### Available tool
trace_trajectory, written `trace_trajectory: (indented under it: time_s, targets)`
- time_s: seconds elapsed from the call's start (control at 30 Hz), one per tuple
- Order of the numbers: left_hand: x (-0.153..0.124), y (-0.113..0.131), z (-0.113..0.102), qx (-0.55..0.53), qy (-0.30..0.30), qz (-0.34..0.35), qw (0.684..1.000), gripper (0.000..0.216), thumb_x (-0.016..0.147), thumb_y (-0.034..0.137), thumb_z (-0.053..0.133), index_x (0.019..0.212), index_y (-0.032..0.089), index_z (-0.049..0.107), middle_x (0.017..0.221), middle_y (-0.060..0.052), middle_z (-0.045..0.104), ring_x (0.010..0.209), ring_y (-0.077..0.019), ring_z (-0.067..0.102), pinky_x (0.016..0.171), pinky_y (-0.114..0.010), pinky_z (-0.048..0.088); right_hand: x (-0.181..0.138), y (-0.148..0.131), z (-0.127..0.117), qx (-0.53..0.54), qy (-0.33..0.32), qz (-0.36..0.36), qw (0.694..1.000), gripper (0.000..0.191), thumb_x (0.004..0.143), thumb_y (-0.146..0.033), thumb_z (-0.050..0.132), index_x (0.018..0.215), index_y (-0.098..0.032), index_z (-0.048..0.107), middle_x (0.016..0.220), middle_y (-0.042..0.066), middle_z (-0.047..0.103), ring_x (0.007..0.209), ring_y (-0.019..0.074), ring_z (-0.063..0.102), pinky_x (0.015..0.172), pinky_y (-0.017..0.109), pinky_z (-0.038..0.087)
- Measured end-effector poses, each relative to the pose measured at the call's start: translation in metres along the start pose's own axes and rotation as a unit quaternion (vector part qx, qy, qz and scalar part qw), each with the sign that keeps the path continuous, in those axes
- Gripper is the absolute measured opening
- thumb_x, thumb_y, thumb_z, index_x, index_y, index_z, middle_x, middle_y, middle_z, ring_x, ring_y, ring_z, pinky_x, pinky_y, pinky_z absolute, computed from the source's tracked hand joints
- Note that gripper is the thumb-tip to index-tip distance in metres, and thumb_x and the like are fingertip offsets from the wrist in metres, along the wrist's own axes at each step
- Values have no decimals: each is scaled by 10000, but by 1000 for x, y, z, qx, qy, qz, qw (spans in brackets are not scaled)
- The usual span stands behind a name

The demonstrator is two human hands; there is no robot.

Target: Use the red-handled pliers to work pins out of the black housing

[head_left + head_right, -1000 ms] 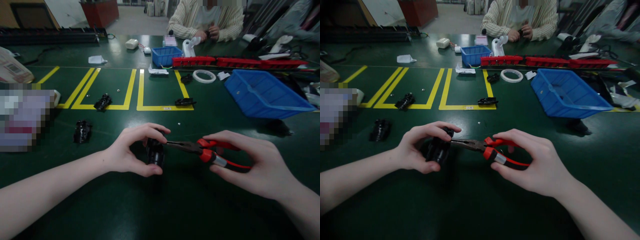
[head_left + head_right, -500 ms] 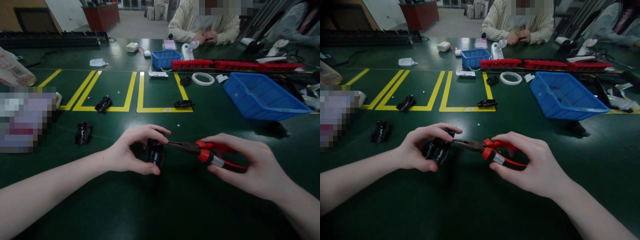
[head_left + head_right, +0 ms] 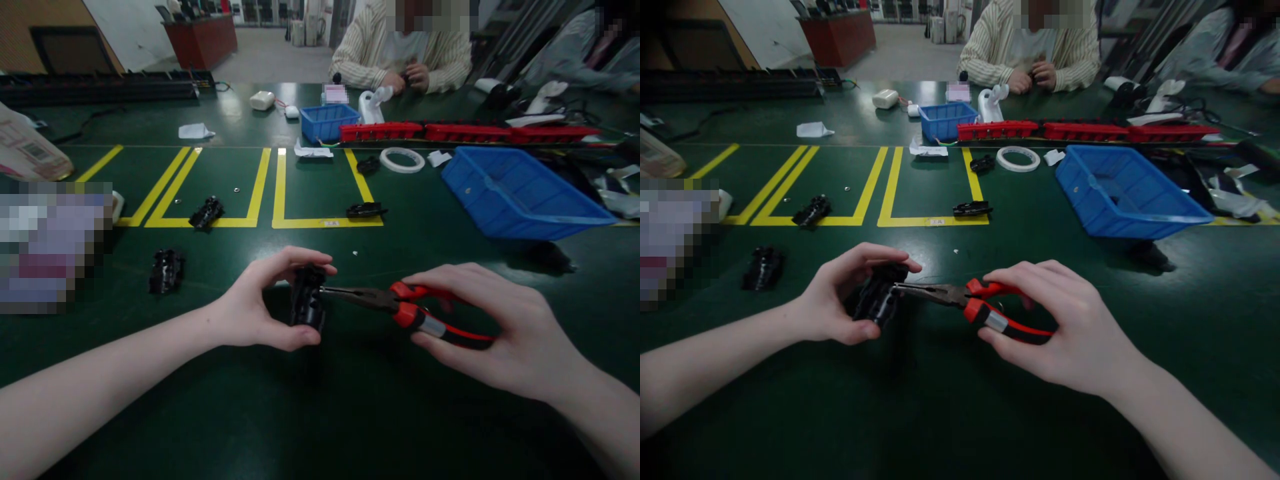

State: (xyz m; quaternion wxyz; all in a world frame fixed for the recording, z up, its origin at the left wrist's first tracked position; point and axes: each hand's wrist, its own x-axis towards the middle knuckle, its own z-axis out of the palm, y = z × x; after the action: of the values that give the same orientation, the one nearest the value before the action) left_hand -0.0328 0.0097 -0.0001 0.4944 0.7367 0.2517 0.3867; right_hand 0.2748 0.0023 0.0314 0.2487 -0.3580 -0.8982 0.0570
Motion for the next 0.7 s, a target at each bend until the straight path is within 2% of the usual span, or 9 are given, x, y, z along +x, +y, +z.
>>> trace_trajectory:
  time_s: [0.13, 0.33, 0.57, 0.7]
  targets:
    - [0, 0, 1, 10, -8, -8, 1000, 749, 710, 262, 832, 1381, 249, 499, 1325, -70, 595, 1202, -238, 582, 1033, -329, 471, -2, 3, -2, -15, 3, -28, 999, 395, 804, -385, 665, 1158, -241, 567, 969, 51, 701, 817, 226, 660, 719, 411, 530]
    - [-2, -1, 3, 6, -18, -1, 1000, 769, 729, 227, 806, 1419, 257, 470, 1300, -70, 607, 1154, -230, 613, 1036, -344, 475, 0, 1, -4, -60, 11, -82, 995, 434, 791, -347, 685, 1168, -184, 543, 978, 81, 699, 817, 215, 657, 734, 406, 519]
    - [0, 0, 0, -86, -21, -73, 993, 547, 954, 313, 523, 1478, 242, 382, 1369, -100, 554, 1207, -257, 571, 1047, -410, 444, -1, -2, 13, -30, 11, -21, 999, 419, 779, -373, 679, 1144, -216, 545, 990, 74, 697, 828, 230, 678, 680, 371, 547]
    - [1, 0, -1, -152, -11, -121, 981, 505, 984, 375, 460, 1462, 221, 409, 1378, -119, 560, 1207, -274, 578, 1060, -449, 435, -1, 0, 23, -32, 29, -22, 999, 467, 749, -361, 710, 1162, -215, 548, 1015, 79, 700, 878, 248, 687, 717, 385, 557]
